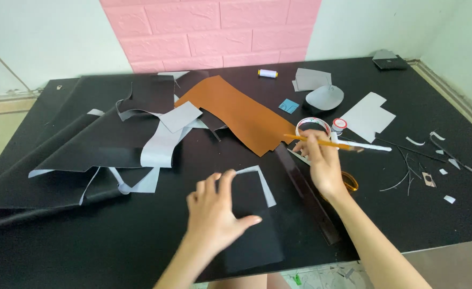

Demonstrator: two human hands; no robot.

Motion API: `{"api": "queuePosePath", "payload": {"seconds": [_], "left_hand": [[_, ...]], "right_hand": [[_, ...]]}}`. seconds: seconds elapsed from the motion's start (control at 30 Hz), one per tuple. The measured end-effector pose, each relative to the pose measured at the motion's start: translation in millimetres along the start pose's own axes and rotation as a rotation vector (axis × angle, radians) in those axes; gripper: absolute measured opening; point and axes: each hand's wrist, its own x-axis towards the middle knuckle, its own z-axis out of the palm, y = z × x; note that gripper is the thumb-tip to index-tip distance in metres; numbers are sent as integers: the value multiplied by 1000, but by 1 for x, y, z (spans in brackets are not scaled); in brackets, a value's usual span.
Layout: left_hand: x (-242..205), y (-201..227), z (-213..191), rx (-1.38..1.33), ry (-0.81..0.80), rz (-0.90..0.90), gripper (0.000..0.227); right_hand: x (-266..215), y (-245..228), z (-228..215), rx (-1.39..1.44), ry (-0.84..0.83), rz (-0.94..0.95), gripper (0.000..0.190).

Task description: Using a ruler and pencil to mark lines on a piece of leather and then cutting it with scissors.

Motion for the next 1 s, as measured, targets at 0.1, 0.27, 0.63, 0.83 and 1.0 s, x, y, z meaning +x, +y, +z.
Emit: {"api": "queuePosePath", "payload": {"seconds": [0.1,0.27,0.63,0.83,1.0], "left_hand": [[10,-9,-25,-15,-184,-108,115],[20,-34,-36,-253,-245,-82,94],[36,-48,-62,-201,-356,-96,87],[35,-52,-68,-553,-180,-1,55],[53,-41,-68,-888,-217,206,65]], "right_hand": [[1,33,-11,-420,-235,-510,43],[-11,23,-1,-932,-288,-405,19],[-23,-60,4,-1217,-524,-181,32],[-1,-38,26,-407,-392,-192,19],[5,-50,47,322,-474,436,64]]}}
